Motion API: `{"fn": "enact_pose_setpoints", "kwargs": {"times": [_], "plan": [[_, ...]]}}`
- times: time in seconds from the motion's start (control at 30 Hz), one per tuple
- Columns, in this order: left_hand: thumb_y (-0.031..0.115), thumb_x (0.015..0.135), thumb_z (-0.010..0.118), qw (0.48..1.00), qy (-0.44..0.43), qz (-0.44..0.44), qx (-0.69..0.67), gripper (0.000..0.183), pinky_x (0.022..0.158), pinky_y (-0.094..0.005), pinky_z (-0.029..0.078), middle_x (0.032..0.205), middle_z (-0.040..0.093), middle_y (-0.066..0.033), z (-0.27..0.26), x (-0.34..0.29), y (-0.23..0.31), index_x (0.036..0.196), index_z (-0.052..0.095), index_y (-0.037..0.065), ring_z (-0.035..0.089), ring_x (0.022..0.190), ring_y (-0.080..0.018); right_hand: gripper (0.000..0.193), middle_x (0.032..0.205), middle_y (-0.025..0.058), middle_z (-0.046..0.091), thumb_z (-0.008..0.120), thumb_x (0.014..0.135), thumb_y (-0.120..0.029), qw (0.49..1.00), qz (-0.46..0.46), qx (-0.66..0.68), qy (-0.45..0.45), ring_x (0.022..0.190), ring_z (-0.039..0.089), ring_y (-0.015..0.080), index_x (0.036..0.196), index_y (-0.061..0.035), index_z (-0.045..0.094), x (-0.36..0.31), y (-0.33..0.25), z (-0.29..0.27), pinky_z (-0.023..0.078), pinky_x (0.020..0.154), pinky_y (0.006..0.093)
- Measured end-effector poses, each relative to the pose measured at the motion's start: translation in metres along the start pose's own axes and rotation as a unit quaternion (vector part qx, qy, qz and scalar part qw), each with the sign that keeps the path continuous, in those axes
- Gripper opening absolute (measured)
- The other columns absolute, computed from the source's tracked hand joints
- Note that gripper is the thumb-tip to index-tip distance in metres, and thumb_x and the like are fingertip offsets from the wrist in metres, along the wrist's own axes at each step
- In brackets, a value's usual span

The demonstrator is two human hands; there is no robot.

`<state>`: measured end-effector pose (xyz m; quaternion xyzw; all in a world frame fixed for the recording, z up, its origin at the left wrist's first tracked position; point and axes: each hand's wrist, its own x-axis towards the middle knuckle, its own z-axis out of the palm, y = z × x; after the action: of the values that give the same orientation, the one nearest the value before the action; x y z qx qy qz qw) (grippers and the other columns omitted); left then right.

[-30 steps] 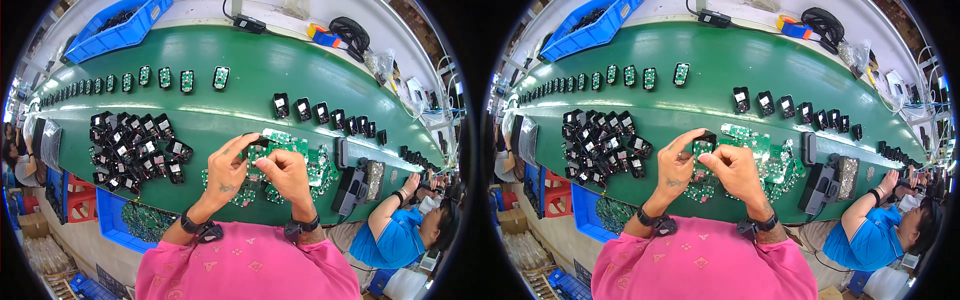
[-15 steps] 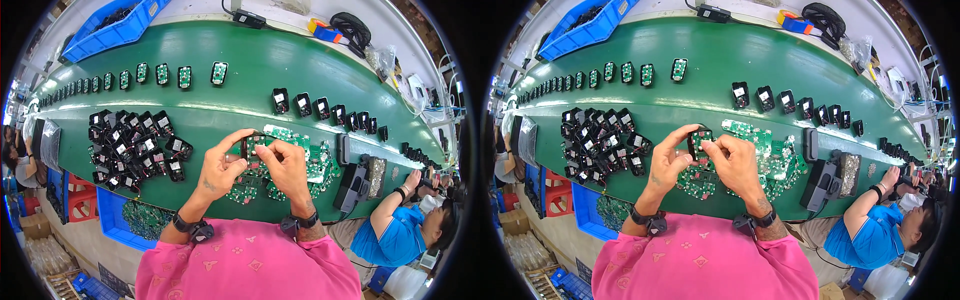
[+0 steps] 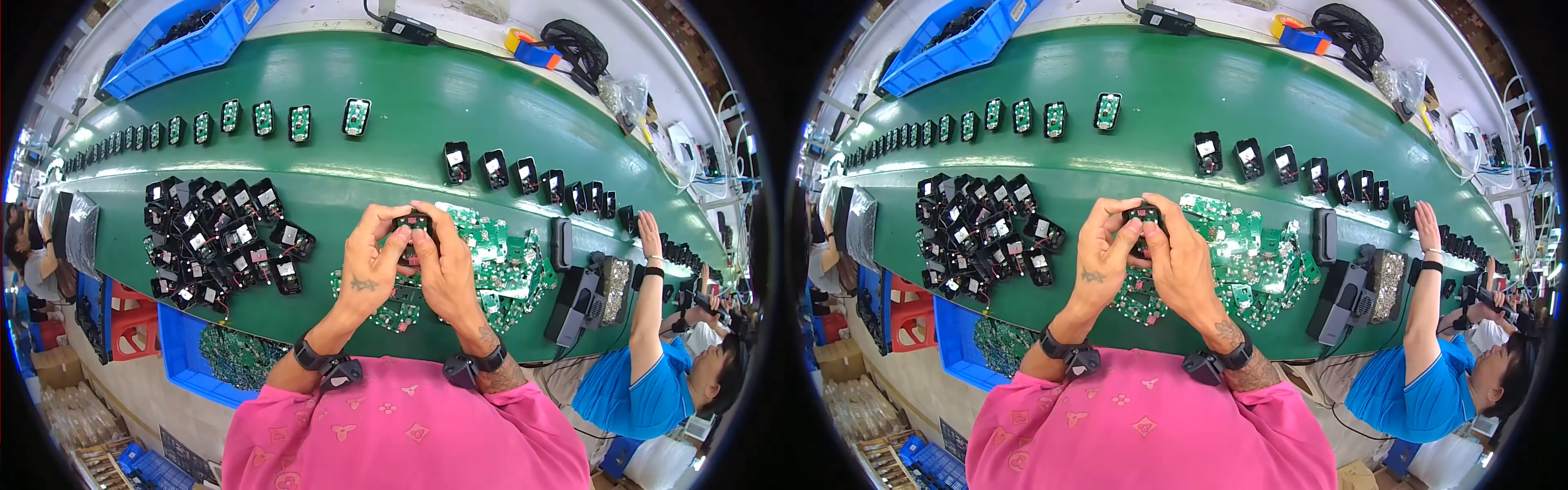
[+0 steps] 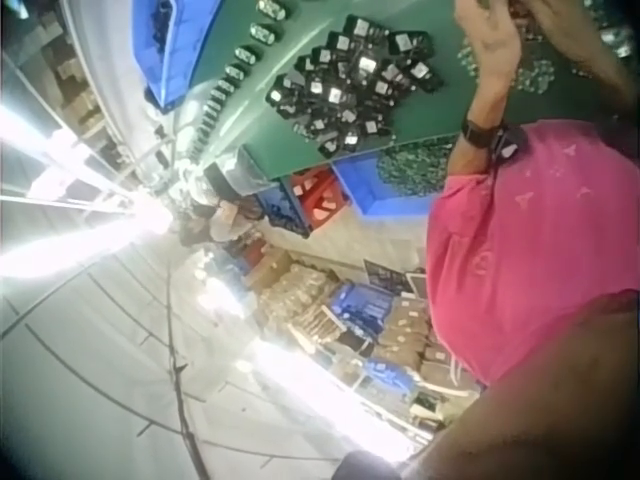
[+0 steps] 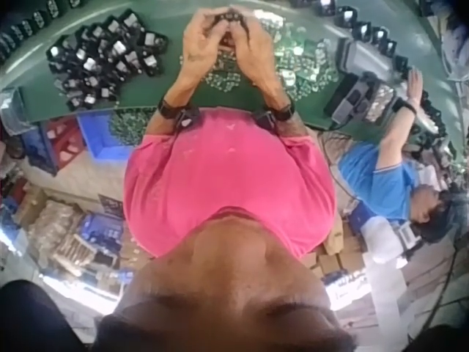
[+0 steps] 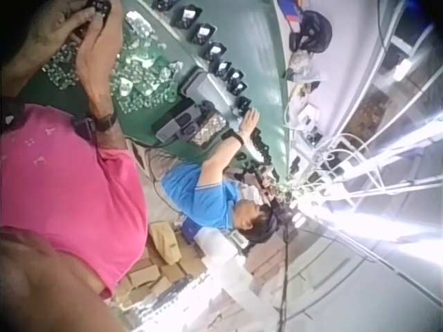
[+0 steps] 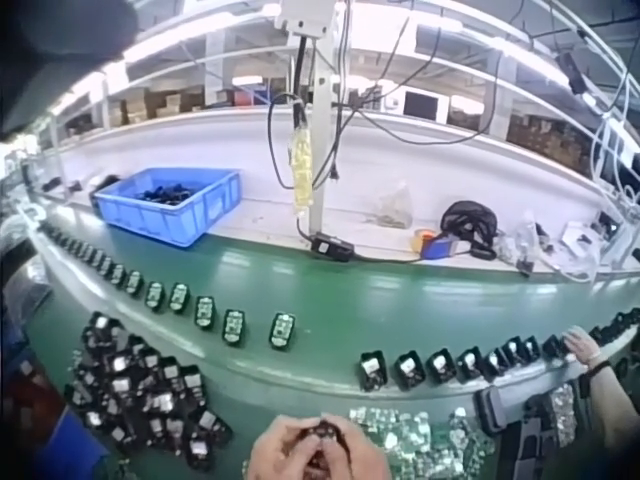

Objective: The person picks up a circuit board and a black plastic housing, fits the board into the housing by hand, and presses them together. After assembling the unit, the person places it into a row on the green workbench and repeats the process.

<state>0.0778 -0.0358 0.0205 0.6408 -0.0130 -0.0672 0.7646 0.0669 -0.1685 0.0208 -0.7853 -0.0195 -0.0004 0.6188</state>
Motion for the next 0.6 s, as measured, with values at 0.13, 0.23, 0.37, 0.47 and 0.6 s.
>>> {"fn": "enact_pose_setpoints", "kwargs": {"times": [0.13,0.23,0.37,0.47,0.6], "plan": [[0.009,0.1,0.053,0.999,0.004,0.027,0.03,0.022,0.059,-0.0303,0.064,0.106,0.065,-0.0124,0.006,0.013,-0.004,0.121,0.054,0.001,0.066,0.095,-0.0166,0.032,0.098,0.0155,0.067,0.052,0.101,-0.013,0.999,-0.008,0.035,0.04,0.083,0.067,0.0225,0.132,-0.005,0.055,0.013,0.021,0.007,0.054,0.071,0.0351],[0.01,0.098,0.053,0.991,0.015,0.043,0.123,0.023,0.054,-0.0318,0.062,0.098,0.066,-0.0138,-0.004,0.047,-0.021,0.121,0.054,0.003,0.068,0.087,-0.0164,0.035,0.088,0.0105,0.065,0.055,0.1,-0.015,0.996,0.078,0.033,0.017,0.08,0.064,0.0148,0.132,-0.003,0.055,0.038,0.02,0.001,0.053,0.073,0.0327],[0.012,0.097,0.051,0.984,0.055,0.001,0.167,0.027,0.047,-0.0333,0.056,0.087,0.066,-0.0148,-0.015,0.118,-0.022,0.123,0.052,0.004,0.07,0.059,-0.0234,0.032,0.086,0.0138,0.064,0.065,0.093,-0.019,0.984,-0.043,-0.121,0.121,0.077,0.062,0.0272,0.121,-0.003,0.063,0.047,0.033,-0.026,0.05,0.073,0.039],[0.015,0.101,0.049,0.964,0.062,-0.019,0.258,0.03,0.044,-0.0299,0.054,0.108,0.065,-0.0171,-0.029,0.169,-0.042,0.13,0.05,0.008,0.069,0.054,-0.0233,0.019,0.089,0.0128,0.059,0.075,0.079,-0.016,0.936,-0.135,-0.317,-0.075,0.093,0.054,0.0346,0.091,-0.003,0.068,0.018,0.023,-0.029,0.045,0.086,0.0458],[0.016,0.101,0.049,0.931,0.028,-0.061,0.36,0.038,0.06,-0.0383,0.06,0.124,0.062,-0.0221,-0.029,0.182,-0.04,0.138,0.048,0.01,0.073,0.072,-0.0318,0.024,0.095,0.0143,0.058,0.078,0.077,-0.017,0.931,-0.117,-0.322,-0.128,0.098,0.054,0.0343,0.093,-0.0028,0.066,-0.011,0.036,-0.008,0.048,0.084,0.0439]]}}
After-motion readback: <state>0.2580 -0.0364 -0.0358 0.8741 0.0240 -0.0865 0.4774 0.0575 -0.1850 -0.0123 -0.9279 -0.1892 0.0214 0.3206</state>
